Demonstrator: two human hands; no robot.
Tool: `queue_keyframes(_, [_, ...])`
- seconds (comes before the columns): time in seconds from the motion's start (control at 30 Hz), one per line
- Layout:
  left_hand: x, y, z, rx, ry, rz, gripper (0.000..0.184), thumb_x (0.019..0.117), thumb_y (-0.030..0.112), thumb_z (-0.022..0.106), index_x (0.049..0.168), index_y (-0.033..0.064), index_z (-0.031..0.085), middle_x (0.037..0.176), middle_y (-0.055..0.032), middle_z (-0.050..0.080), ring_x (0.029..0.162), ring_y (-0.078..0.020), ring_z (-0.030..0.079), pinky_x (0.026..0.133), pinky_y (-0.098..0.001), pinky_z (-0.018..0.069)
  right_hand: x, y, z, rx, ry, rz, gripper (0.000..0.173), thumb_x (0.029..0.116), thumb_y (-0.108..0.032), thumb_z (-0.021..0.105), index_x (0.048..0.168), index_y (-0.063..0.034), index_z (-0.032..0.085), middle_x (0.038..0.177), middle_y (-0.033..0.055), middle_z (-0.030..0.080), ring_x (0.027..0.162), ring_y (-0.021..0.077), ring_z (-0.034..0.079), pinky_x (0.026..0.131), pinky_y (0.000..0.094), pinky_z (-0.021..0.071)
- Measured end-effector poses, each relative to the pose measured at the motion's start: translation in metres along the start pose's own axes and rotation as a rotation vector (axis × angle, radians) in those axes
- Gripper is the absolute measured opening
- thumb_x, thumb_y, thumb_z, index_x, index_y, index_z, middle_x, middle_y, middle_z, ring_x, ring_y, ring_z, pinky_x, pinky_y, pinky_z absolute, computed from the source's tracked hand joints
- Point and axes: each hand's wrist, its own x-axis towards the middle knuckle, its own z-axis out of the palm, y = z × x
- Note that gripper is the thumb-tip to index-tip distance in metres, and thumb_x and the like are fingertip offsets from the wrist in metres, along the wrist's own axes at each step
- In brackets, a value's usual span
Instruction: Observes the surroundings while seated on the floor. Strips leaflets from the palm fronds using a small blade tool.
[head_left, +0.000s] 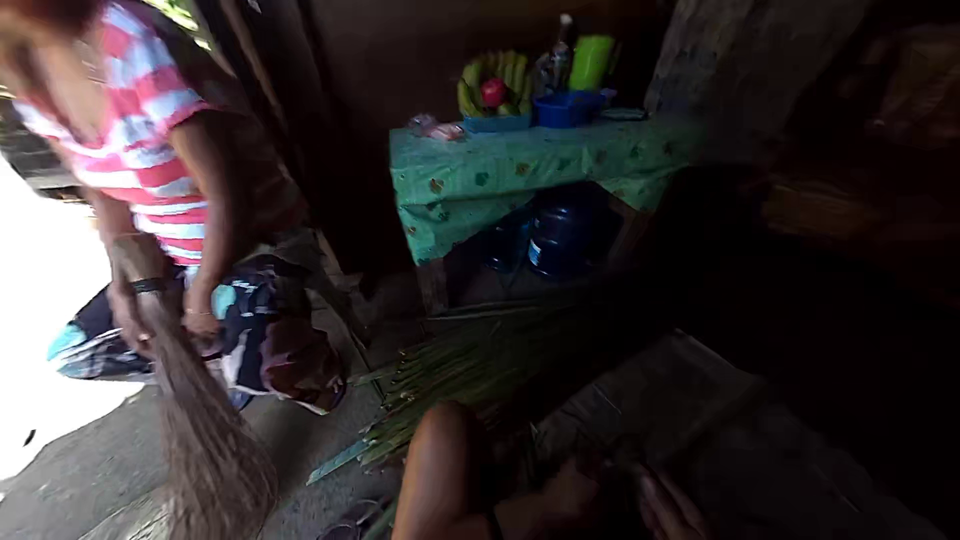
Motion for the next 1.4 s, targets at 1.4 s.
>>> queue_keyframes(1.4, [-0.011,0.009,-0.008,-0.186,-0.196,-0.144,0.031,0.1143,0.025,0.027,0.098,0.0110,0.050,0.055,0.0075,0.037,0.040,-0.0006,0.033,0.039,-0.0146,0.0299,0.033,0.012,-0.045,-0.560,0.274,0.010,0.048,0.1084,-0.040,0.041,0.111,-0.0023,0.070,0.088,0.0185,0.069,0.084,0.0362,0.069,0.076,0.0581,0.0510])
